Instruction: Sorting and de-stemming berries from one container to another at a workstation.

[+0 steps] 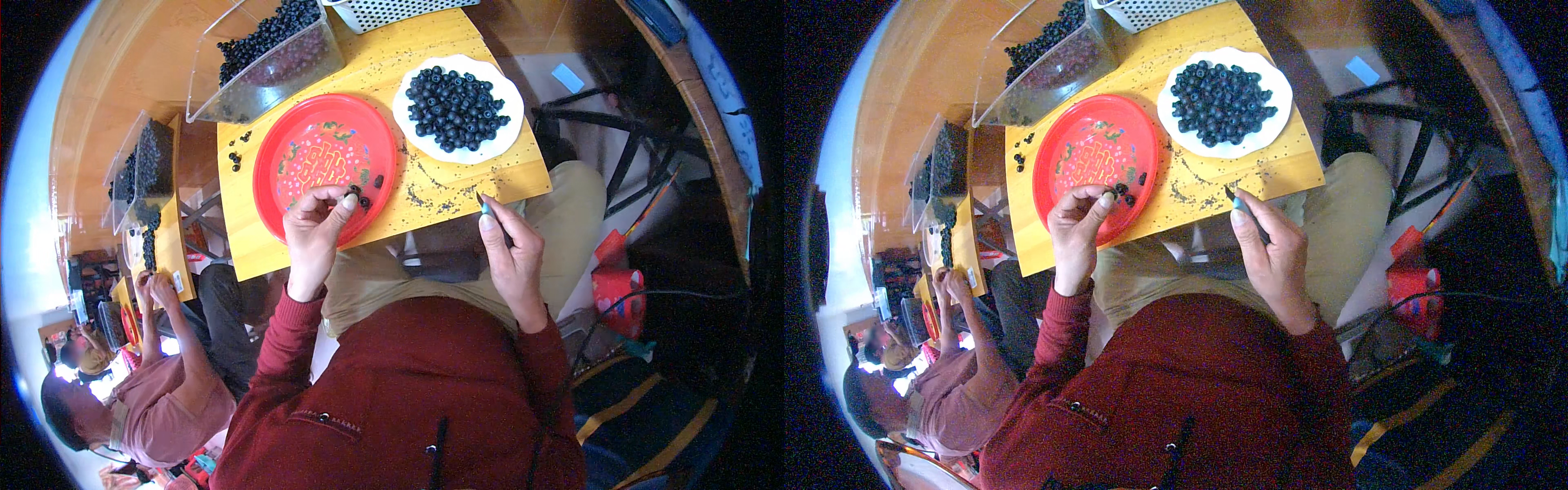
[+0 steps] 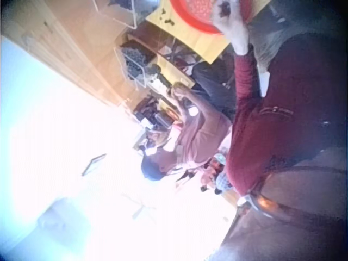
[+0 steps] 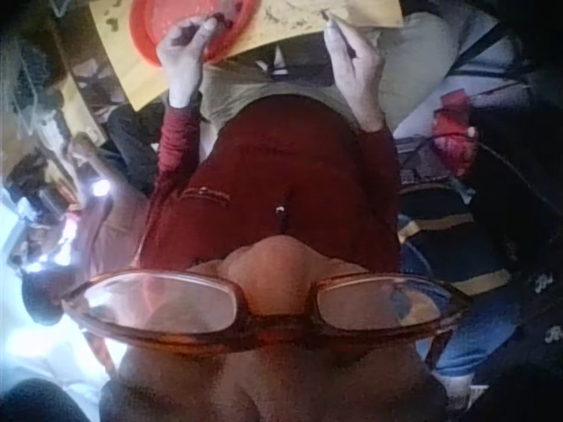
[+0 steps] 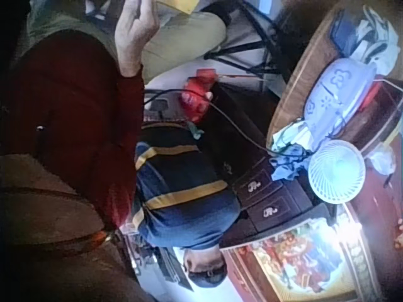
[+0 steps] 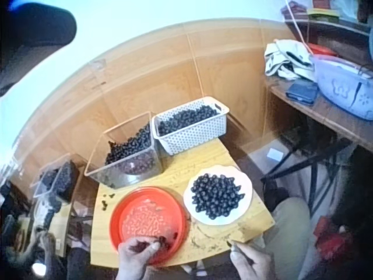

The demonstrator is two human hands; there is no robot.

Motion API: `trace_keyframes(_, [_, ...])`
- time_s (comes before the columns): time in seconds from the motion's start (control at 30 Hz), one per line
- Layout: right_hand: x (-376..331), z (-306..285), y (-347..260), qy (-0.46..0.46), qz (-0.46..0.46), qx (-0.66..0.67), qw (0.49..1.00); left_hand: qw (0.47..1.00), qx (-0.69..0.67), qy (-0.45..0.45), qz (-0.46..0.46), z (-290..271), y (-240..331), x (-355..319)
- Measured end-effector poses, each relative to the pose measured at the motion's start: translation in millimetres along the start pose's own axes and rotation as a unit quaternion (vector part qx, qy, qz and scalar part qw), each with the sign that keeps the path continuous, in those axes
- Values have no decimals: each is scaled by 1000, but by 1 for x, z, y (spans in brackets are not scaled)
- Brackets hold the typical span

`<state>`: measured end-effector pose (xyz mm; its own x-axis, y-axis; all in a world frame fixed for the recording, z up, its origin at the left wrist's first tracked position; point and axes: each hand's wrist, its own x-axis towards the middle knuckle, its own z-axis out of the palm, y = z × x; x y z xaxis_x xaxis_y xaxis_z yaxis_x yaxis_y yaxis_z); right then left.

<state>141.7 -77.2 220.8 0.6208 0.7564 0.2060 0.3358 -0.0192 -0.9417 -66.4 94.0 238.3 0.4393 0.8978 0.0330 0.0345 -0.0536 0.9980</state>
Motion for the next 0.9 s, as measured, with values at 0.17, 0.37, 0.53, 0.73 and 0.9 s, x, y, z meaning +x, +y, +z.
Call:
trace_keyframes(0.17, [-1, -6, -4, 10, 35, 5, 999, 992, 120, -23, 13, -1, -4, 30])
trace_keyframes(0.37, [-6, -13, 0, 31, 37, -16, 999, 944, 310, -100, 52, 6, 3, 52])
trace_keyframes(0.53, [-11, -17, 1, 45, 45, -15, 998, 894, 356, -158, 221, 39, 14, 57])
trace_keyframes(0.73, [-15, -26, 6, 63, 53, -9, 997, 801, 446, -234, 323, 93, 27, 64])
trace_keyframes(0.9, [-20, -36, 8, 51, 63, -4, 997, 753, 504, -216, 365, 104, 20, 68])
